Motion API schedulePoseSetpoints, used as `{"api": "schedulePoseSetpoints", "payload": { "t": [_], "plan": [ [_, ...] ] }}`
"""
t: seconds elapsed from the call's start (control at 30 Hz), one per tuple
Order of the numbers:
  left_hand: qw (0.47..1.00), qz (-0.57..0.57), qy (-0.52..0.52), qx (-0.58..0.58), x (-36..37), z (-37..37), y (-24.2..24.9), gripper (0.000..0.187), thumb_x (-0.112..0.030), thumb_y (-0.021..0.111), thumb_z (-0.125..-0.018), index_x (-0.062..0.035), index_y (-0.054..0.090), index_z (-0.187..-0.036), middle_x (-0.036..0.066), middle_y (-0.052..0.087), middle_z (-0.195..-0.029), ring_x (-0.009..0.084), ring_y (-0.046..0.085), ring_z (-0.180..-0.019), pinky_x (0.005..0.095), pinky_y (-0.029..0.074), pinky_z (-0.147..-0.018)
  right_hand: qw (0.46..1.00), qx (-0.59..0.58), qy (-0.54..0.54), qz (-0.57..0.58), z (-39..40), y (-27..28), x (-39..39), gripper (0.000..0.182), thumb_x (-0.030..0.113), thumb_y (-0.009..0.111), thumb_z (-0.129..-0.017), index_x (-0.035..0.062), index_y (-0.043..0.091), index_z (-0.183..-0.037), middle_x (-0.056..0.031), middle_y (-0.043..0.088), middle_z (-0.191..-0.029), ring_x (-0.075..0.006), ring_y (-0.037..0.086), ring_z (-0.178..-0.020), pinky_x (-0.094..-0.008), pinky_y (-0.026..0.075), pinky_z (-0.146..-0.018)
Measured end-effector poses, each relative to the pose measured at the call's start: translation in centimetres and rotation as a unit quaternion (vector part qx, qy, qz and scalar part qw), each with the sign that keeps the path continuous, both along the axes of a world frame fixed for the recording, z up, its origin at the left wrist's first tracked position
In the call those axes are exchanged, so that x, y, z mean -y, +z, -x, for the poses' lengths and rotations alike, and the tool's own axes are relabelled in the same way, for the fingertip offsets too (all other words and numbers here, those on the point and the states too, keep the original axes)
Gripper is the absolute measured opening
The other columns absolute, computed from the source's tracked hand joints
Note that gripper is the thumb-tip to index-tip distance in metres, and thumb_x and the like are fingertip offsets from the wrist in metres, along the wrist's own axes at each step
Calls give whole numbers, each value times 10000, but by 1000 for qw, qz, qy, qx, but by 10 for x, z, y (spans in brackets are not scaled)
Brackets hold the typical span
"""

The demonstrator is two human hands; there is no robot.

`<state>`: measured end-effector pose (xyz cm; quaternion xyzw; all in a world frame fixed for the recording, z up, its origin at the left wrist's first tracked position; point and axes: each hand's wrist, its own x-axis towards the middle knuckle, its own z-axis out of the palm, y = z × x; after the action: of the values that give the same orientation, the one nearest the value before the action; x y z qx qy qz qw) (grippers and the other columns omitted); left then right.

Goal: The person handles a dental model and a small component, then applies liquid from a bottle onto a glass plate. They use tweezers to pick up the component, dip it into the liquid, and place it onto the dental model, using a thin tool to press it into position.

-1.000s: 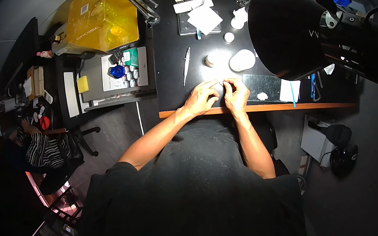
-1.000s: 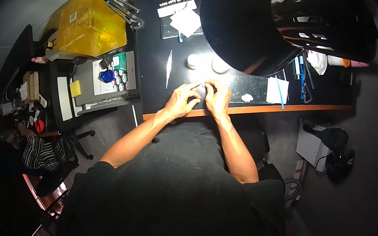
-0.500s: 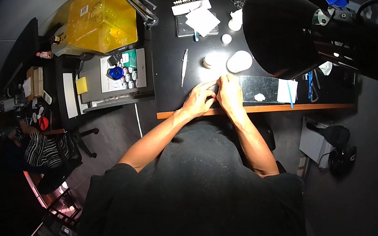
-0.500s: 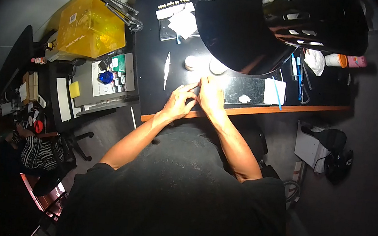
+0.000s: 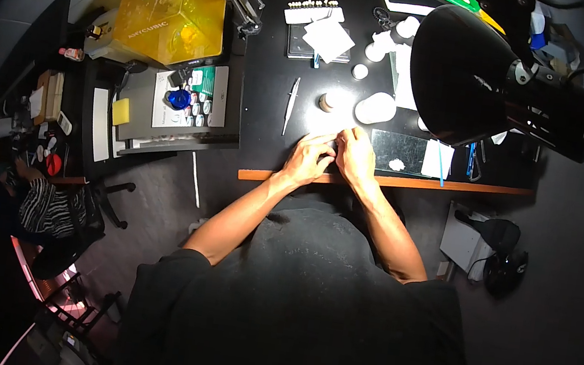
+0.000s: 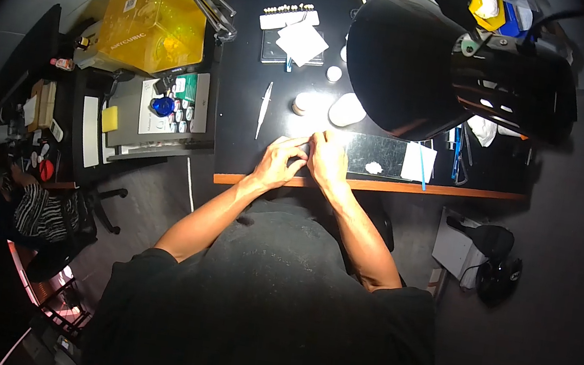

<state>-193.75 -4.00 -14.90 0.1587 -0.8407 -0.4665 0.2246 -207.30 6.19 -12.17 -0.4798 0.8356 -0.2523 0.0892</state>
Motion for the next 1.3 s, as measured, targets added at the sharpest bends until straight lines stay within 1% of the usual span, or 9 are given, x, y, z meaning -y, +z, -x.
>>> {"api": "schedulePoseSetpoints", "payload": {
  "t": [0.13,0.2,0.47,0.6,0.77,0.87,0.93,1.2,1.3],
  "plan": [
    [995,-75,67,-26,-6,-7,2,129,-53,783,-852,-3,767,-971,166,763,-1147,265,742,-962,352,599,-831,999,36,-7,15,1,21,-9,236,69,707,-883,32,656,-1111,-186,643,-1015,-394,680,-899,-472,571,-762],
    [977,-183,105,-19,-12,-11,4,121,-33,776,-875,-12,768,-994,93,776,-907,142,730,-767,280,575,-718,998,64,1,14,4,26,-17,249,62,710,-884,33,663,-1127,-185,644,-1020,-387,681,-895,-457,569,-770],
    [962,-191,191,-50,-24,-6,-2,175,-16,781,-863,-31,762,-1037,86,770,-871,156,723,-746,275,561,-691,990,120,69,-1,27,42,-41,233,-38,727,-846,9,686,-1071,-123,619,-852,-265,641,-760,-374,529,-688],
    [969,-114,216,-26,-27,-4,-4,180,2,768,-866,-26,758,-1044,90,753,-854,192,710,-731,287,561,-663,976,172,109,-83,47,58,-40,186,11,727,-874,7,701,-1059,-152,641,-901,-311,676,-804,-402,555,-729],
    [968,-32,244,-47,-32,5,-3,90,8,763,-855,-16,762,-941,114,752,-878,275,711,-764,357,562,-690,959,100,255,-69,82,59,-39,263,172,745,-912,8,622,-747,-160,595,-735,-362,621,-705,-448,519,-663],
    [966,-21,249,-58,-36,5,-3,68,6,768,-845,-16,745,-906,112,750,-866,298,705,-763,376,555,-714,950,118,281,-68,93,54,-48,84,45,734,-871,-9,670,-864,-164,620,-837,-360,645,-769,-443,544,-702],
    [968,-25,242,-65,-36,3,1,61,10,772,-841,-12,733,-883,109,747,-850,297,703,-755,373,551,-707,934,124,325,-79,99,59,-53,348,-69,709,-837,8,714,-1177,-140,620,-1022,-323,679,-877,-396,582,-780],
    [955,24,292,-49,-48,-4,-3,65,-53,794,-860,-18,744,-882,69,733,-801,183,671,-687,295,516,-614,860,21,509,-14,139,58,-101,349,20,727,-824,41,682,-1170,-116,611,-1090,-282,678,-885,-385,557,-715],
    [949,51,305,-55,-53,-4,-10,80,-71,801,-875,-22,739,-887,55,720,-767,136,653,-665,261,472,-601,875,-33,475,84,145,47,-149,317,13,730,-818,57,707,-1131,-83,664,-1041,-250,686,-841,-353,542,-712]
  ]
}}
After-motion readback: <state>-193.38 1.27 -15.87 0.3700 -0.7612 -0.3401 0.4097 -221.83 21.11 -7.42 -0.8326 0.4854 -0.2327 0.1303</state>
